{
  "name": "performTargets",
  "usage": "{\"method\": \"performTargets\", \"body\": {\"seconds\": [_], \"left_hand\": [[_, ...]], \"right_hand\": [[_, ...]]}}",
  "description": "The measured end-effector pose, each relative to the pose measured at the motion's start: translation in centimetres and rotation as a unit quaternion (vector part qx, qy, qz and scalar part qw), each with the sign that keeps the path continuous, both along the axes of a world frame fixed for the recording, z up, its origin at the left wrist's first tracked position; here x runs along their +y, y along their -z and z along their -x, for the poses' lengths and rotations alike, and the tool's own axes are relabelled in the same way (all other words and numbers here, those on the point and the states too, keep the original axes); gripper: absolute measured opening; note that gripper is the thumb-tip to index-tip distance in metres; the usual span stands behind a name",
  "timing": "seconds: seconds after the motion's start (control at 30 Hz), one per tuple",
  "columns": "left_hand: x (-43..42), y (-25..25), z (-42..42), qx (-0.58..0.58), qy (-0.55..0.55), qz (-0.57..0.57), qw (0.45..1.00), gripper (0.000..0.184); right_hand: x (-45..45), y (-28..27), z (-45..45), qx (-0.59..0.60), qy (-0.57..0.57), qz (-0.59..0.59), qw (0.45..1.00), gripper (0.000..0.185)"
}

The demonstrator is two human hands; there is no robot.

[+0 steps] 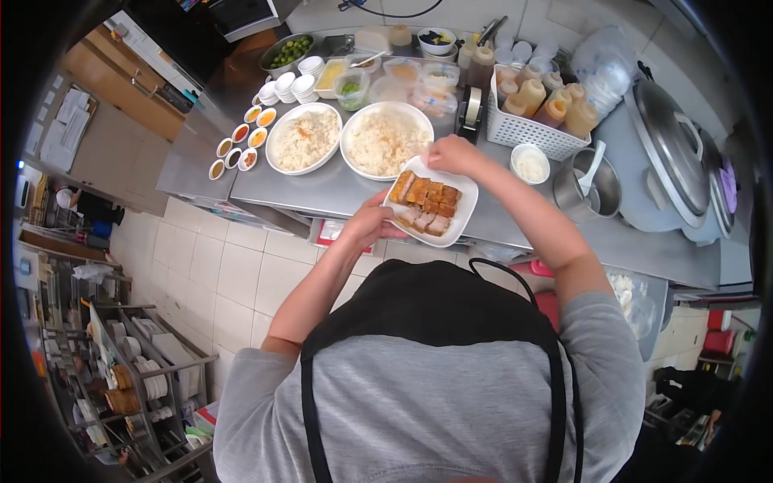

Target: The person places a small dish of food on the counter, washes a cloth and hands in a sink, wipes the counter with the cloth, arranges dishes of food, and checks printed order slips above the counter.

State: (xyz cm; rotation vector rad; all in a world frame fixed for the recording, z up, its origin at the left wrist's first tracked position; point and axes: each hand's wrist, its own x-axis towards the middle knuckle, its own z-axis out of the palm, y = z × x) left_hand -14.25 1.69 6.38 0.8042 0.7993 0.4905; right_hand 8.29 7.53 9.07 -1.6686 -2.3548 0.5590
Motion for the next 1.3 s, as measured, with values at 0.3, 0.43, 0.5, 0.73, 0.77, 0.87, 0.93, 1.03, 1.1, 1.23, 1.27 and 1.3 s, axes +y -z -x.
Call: {"method": "performTargets", "body": {"seconds": [0.3, 0.43, 0.5, 0.73, 0.77, 0.87, 0.93, 1.03, 1.1, 1.23, 1.27, 1.3], "left_hand": [[-0.5, 1.1, -1.1, -0.009, -0.098, -0.026, 0.995, 0.065], [-1.4, 2.0, -3.3, -0.011, -0.162, -0.063, 0.985, 0.065], [-1.4, 2.7, -4.3, -0.025, -0.19, -0.061, 0.98, 0.065], [-1.1, 2.2, -5.8, -0.005, -0.211, -0.107, 0.972, 0.064], [-1.2, 2.3, -5.9, -0.004, -0.209, -0.105, 0.972, 0.064], [-0.7, 2.5, -6.3, -0.018, -0.227, -0.119, 0.966, 0.064], [-0.5, 3.1, -6.3, -0.033, -0.219, -0.13, 0.966, 0.066], [-0.7, 3.2, -6.7, -0.052, -0.202, -0.092, 0.974, 0.065], [-0.5, 3.4, -6.9, -0.075, -0.205, -0.057, 0.974, 0.064], [-0.2, 4.2, -6.8, -0.144, -0.187, 0.026, 0.971, 0.063], [-0.1, 4.4, -6.7, -0.144, -0.188, 0.026, 0.971, 0.063], [0.1, 4.6, -6.5, -0.159, -0.17, 0.022, 0.972, 0.064]], "right_hand": [[-3.9, 3.7, -4.7, 0.086, 0.192, 0.064, 0.975, 0.033], [-5.4, 7.5, -4.3, 0.16, 0.298, 0.005, 0.941, 0.031], [-6.4, 8.3, -3.8, 0.195, 0.311, 0.008, 0.93, 0.029], [-11.0, 10.1, -2.4, 0.458, 0.308, 0.246, 0.797, 0.03], [-11.6, 10.0, -3.0, 0.459, 0.31, 0.247, 0.795, 0.03], [-13.1, 6.7, -4.0, 0.205, 0.242, 0.11, 0.942, 0.024], [-14.2, 2.6, -2.1, 0.318, 0.252, -0.05, 0.913, 0.022], [-13.2, 4.0, -1.5, 0.011, 0.187, -0.12, 0.975, 0.027], [-13.6, 2.6, -0.7, 0.146, 0.239, -0.037, 0.959, 0.027], [-13.1, 4.1, -2.0, 0.379, 0.33, -0.162, 0.85, 0.02], [-13.0, 4.2, -2.9, 0.378, 0.329, -0.162, 0.85, 0.02], [-12.9, 4.1, -3.9, 0.375, 0.319, -0.196, 0.848, 0.021]]}}
